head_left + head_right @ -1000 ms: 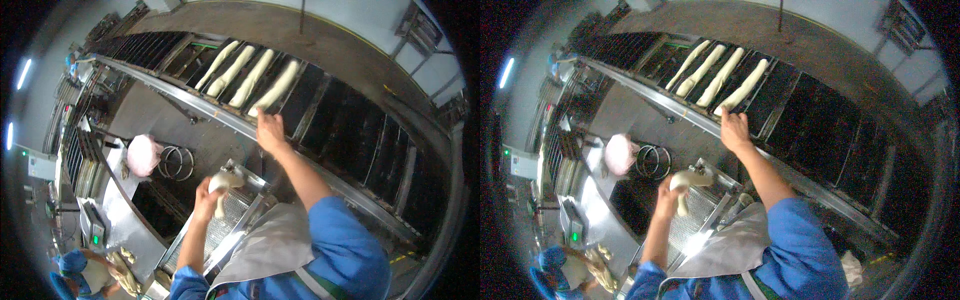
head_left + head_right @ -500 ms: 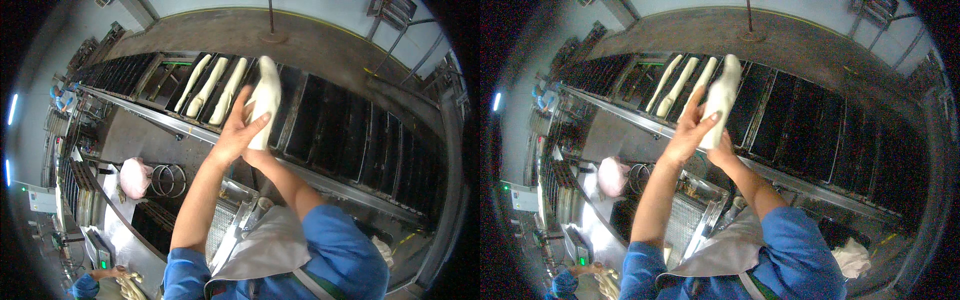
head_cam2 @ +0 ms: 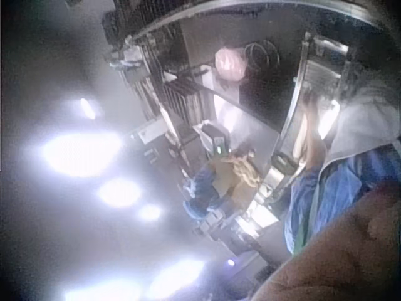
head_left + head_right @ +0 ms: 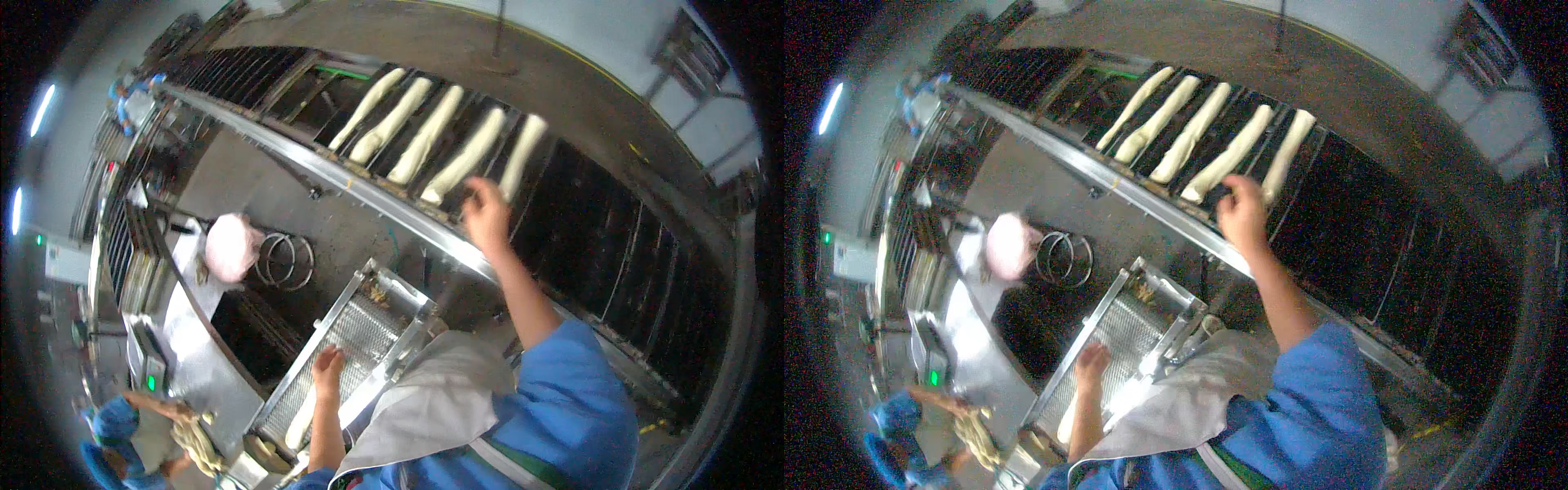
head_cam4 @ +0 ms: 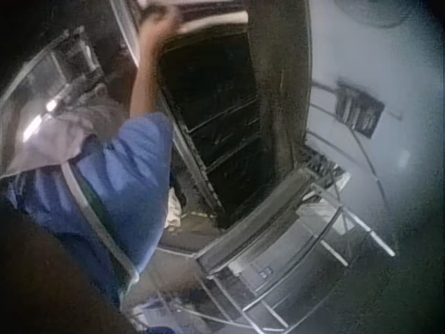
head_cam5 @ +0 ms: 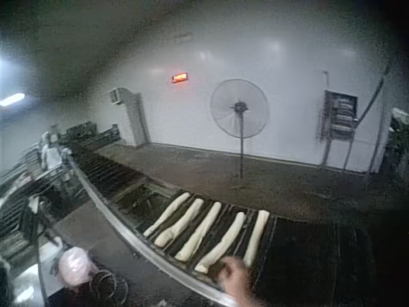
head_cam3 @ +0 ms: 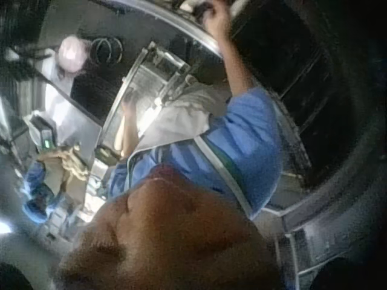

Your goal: The person receives long pieces of dough from a conveyor, aligns them, and places them into rows of dark baking pans moving on a larger conveyor.

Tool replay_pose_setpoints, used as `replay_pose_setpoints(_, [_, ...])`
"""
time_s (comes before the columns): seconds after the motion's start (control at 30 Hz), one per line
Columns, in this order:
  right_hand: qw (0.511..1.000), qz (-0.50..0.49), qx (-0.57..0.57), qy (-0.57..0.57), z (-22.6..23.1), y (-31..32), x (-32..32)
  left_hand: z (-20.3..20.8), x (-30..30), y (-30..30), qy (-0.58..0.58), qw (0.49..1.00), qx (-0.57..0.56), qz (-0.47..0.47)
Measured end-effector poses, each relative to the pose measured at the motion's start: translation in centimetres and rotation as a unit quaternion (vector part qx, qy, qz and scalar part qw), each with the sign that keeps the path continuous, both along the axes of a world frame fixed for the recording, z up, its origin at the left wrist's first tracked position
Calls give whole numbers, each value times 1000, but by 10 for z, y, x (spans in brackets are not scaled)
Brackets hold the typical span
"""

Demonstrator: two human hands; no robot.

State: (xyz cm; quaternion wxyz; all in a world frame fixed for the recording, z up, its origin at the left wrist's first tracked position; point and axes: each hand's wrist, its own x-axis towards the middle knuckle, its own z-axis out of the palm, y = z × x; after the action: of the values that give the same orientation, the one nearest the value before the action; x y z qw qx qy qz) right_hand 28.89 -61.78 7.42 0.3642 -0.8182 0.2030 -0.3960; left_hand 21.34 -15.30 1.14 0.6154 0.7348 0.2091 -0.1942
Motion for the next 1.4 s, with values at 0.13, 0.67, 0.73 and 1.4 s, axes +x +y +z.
replay_pose_setpoints(0.13, [974,-189,92,79,-25,-48,45,-32,-57,86,-28,996,84,31])
replay_pose_setpoints(0.67, [862,-11,479,167,-44,-71,175,22,-63,74,-126,873,439,-172])
replay_pose_setpoints(0.73, [944,-47,254,204,-29,-43,179,22,-63,68,-138,870,443,-164])
replay_pose_setpoints(1.4, [663,427,-390,476,-10,221,-81,39,-68,48,-156,865,379,-288])
